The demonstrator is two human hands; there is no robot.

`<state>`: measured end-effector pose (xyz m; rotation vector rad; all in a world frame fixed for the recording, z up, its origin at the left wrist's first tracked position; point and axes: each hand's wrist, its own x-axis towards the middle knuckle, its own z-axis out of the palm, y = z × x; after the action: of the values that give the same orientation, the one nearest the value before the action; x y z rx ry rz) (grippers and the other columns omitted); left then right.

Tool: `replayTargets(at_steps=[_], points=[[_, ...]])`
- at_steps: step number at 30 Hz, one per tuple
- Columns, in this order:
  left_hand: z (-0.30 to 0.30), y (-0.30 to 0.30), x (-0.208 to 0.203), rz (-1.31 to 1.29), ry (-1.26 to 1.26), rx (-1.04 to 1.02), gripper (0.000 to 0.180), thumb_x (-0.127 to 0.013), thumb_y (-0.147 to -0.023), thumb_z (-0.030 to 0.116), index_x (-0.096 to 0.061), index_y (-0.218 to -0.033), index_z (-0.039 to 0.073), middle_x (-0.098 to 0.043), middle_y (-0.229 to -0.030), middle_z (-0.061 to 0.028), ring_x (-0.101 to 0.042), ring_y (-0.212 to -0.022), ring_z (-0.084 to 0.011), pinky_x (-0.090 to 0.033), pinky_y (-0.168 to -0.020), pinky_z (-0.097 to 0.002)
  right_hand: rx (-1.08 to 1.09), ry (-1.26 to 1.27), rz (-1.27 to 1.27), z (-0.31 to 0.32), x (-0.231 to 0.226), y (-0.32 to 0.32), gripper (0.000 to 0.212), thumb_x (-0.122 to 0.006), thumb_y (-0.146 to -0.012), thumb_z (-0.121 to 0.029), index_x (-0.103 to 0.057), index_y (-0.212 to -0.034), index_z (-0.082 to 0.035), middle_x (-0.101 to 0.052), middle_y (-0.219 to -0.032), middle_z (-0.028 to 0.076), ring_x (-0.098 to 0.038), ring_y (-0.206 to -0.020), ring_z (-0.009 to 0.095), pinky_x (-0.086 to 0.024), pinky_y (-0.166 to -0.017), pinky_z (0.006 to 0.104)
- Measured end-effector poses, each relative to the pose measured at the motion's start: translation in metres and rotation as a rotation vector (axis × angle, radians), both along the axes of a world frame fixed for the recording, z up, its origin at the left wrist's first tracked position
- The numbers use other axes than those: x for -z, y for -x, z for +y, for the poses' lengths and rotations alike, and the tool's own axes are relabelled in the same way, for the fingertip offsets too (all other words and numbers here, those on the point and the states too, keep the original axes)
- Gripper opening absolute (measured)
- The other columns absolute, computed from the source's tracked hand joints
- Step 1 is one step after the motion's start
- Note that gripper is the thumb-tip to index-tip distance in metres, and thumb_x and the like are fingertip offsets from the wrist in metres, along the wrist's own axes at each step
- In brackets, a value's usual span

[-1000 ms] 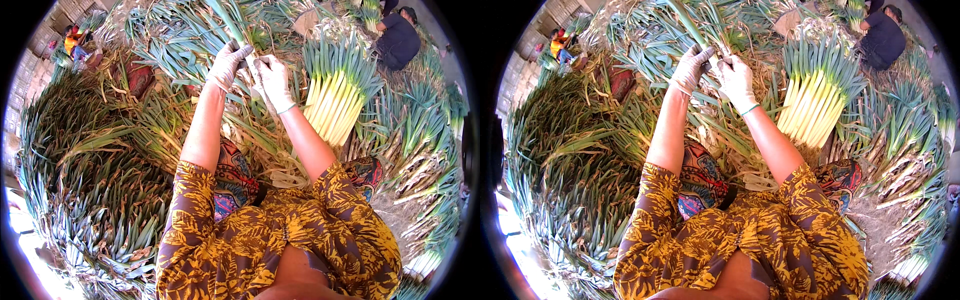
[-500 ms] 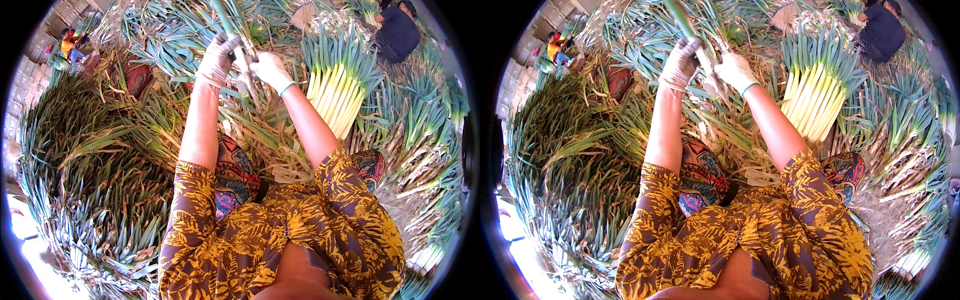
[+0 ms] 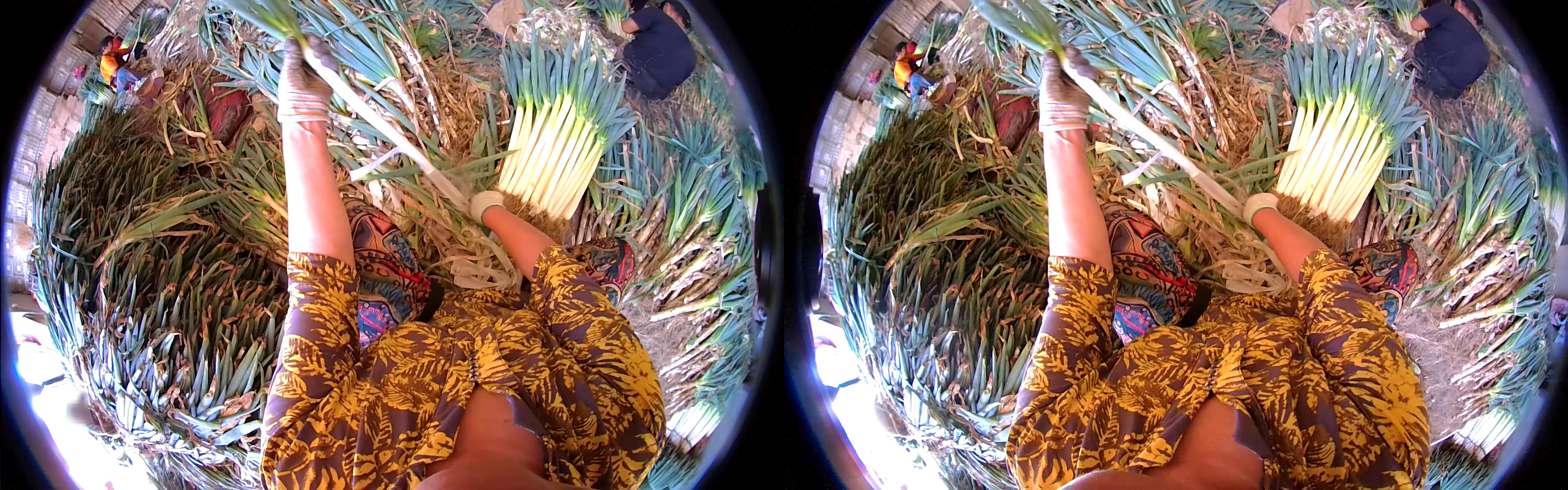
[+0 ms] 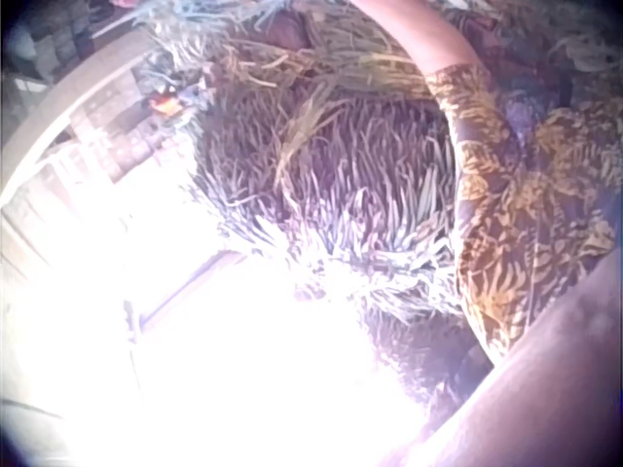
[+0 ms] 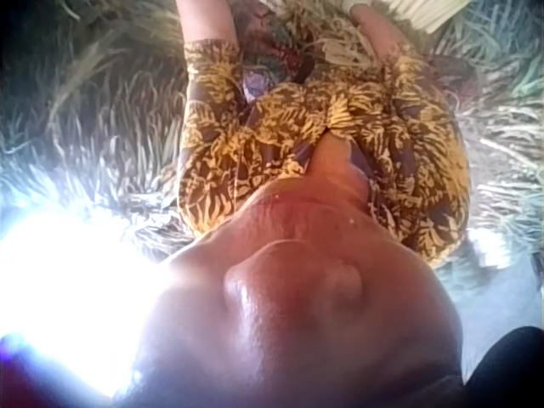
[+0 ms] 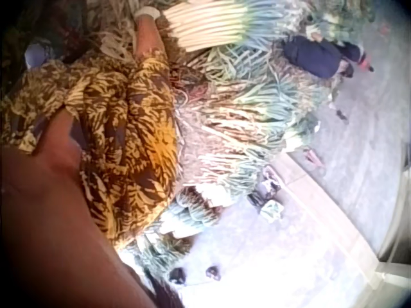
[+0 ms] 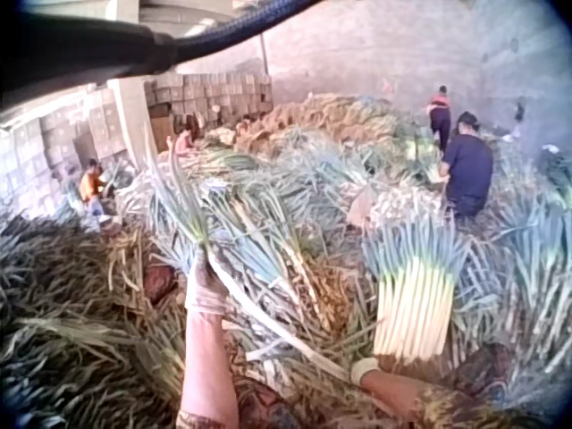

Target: The person peels and cleans green onions by hand, removing the outer layers and roots, and then places them into bundles.

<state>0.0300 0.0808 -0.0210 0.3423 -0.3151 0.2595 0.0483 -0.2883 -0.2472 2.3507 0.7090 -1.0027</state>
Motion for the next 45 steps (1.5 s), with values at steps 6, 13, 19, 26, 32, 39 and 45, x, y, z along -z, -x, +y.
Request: replayTargets(at_steps=[6, 13, 19, 26, 32, 39, 45], points=[[0.017, -0.001, 0.015, 0.074, 0.077, -0.014, 0.042, -0.047, -0.097, 0.044, -0.054, -0.103, 0.003, -0.056, -0.082, -0.0025, -0.048, -0.061, -0.0129, -0.041, -0.059, -0.0301, 0.089, -0.461, -0.06, -0.022, 0.015, -0.024, 0.036, -0.045, -0.095, -0.014, -0.055, -0.128, -0.003, -0.065, -0.114, 0.016, -0.064, -0.102, 0.026, -0.051, -0.09, 0.0373], [0.017, -0.017, 0.041, 0.189, 0.116, -0.089, 0.051, -0.044, -0.096, 0.052, -0.054, -0.104, 0.002, -0.053, -0.077, -0.0023, -0.044, -0.058, -0.0129, -0.038, -0.052, -0.0298, 0.66, -1.719, 1.546, 0.089, -0.194, 0.029, 0.049, -0.054, -0.096, -0.032, -0.045, -0.136, -0.004, -0.066, -0.102, 0.007, -0.066, -0.083, 0.015, -0.056, -0.078, 0.0261], [0.023, 0.001, 0.025, 0.131, -0.092, -0.218, 0.053, -0.047, -0.093, 0.057, -0.059, -0.111, 0.009, -0.06, -0.077, -0.0032, -0.052, -0.061, -0.015, -0.046, -0.056, -0.03, 0.882, -1.463, 1.244, 0.028, -0.153, 0.057, 0.059, -0.068, -0.087, -0.038, -0.051, -0.131, -0.001, -0.056, -0.075, -0.003, -0.053, -0.068, 0.006, -0.043, -0.054, 0.02], [-0.017, -0.019, 0.029, 0.415, -0.084, -0.096, 0.043, -0.048, -0.097, 0.045, -0.052, -0.112, 0.004, -0.058, -0.087, -0.0119, -0.055, -0.065, -0.0218, -0.052, -0.063, -0.0414, 0.356, -1.881, 0.524, 0.088, -0.16, 0.042, 0.047, -0.057, -0.096, -0.028, -0.048, -0.133, 0.0, -0.068, -0.103, 0.011, -0.062, -0.075, 0.012, -0.052, -0.064, 0.0242], [0.011, -0.024, 0.056, 0.385, 0.095, -0.064, 0.039, -0.047, -0.099, 0.041, -0.055, -0.101, 0.002, -0.047, -0.07, -0.0017, -0.039, -0.05, -0.0106, -0.036, -0.047, -0.0273, 0.176, -1.524, 0.065, 0.037, -0.16, 0.106, 0.033, -0.051, -0.096, -0.015, -0.055, -0.126, -0.001, -0.069, -0.089, 0.015, -0.068, -0.079, 0.023, -0.053, -0.075, 0.0338], [0.018, -0.004, 0.025, 0.401, -0.128, -0.402, 0.029, -0.048, -0.099, 0.038, -0.051, -0.101, 0.01, -0.047, -0.068, -0.0015, -0.038, -0.05, -0.0111, -0.034, -0.041, -0.0243, -0.236, -1.04, 0.043, -0.041, -0.072, 0.12, 0.032, -0.052, -0.094, -0.02, -0.06, -0.119, 0.0, -0.063, -0.088, 0.016, -0.061, -0.08, 0.024, -0.051, -0.076, 0.0355], [-0.001, 0.0, 0.008, 0.292, -0.237, -0.464, 0.033, -0.058, -0.095, 0.032, -0.051, -0.117, 0.007, -0.051, -0.072, -0.0026, -0.044, -0.052, -0.0107, -0.042, -0.043, -0.0248, 0.053, -1.285, -0.007, 0.021, -0.114, 0.037, 0.028, -0.059, -0.09, -0.021, -0.06, -0.11, -0.001, -0.064, -0.096, 0.016, -0.063, -0.088, 0.028, -0.05, -0.084, 0.0384]])
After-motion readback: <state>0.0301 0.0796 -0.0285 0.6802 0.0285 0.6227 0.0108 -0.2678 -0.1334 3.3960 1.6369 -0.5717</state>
